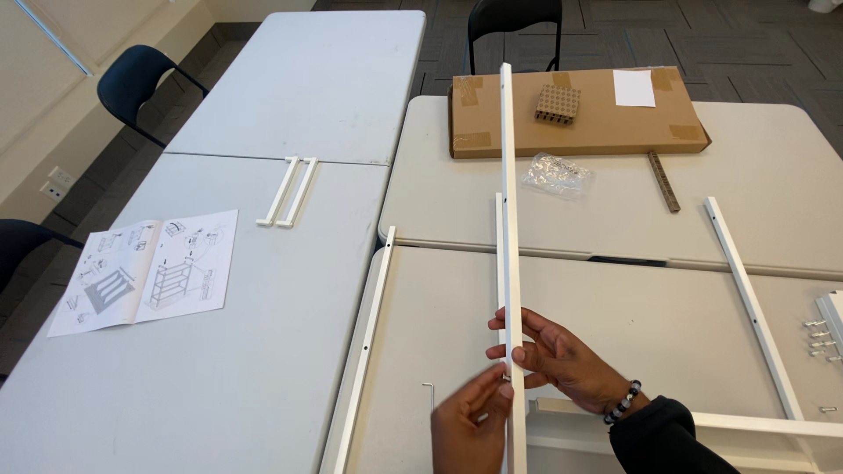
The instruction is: The person assembles a white metal shelving frame by connecting vertical and horizontal bars with screws. They align the bars, insert screws, and tighten them by hand to form a rectangular frame structure.
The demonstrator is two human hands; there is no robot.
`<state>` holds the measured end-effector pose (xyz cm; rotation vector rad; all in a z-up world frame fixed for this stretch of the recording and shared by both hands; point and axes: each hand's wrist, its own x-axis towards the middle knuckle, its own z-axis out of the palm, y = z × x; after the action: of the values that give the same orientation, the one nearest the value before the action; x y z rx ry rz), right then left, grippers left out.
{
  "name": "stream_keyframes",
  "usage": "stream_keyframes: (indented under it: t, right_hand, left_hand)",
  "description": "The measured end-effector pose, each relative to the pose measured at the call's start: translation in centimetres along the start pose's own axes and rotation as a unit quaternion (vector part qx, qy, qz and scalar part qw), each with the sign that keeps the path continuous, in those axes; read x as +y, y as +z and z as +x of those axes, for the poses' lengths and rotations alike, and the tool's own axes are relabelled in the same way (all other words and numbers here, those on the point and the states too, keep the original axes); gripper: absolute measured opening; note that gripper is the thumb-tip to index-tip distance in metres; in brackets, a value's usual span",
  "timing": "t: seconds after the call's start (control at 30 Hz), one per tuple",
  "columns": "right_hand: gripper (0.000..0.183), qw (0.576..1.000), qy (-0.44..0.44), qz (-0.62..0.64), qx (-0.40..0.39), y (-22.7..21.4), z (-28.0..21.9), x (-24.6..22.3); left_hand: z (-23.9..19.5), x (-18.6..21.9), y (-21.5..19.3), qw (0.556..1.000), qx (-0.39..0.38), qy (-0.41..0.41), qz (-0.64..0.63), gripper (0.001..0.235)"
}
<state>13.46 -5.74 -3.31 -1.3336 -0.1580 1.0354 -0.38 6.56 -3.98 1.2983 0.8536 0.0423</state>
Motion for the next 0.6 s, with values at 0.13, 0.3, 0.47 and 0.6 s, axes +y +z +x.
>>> stream_keyframes:
  t: [0.13, 0.3, 0.47, 0.6]
  right_hand:
    - [0.064, 1.0, -0.004, -0.02, 0.022, -0.1, 0.3, 0.5]
    - [0.042, 0.998, -0.07, -0.002, -0.001, -0.9, 0.6, 1.5]
    - [0.044, 0.998, -0.063, -0.01, 0.014, -1.0, 0.7, 1.5]
    - [0.042, 0.998, -0.058, -0.022, -0.011, -0.7, 0.3, 1.3]
  left_hand:
    - [-1.4, -1.5, 0.3, 1.0, -0.007, 0.014, 0.025, 0.063]
    - [-3.1, 1.3, 0.4, 0.993, -0.02, -0.061, 0.098, 0.073]
    - [-2.1, -2.4, 0.2, 0.991, 0.008, -0.002, 0.136, 0.065]
    - [-1.1, -6.4, 0.6, 0.974, 0.022, 0.168, 0.149, 0.054]
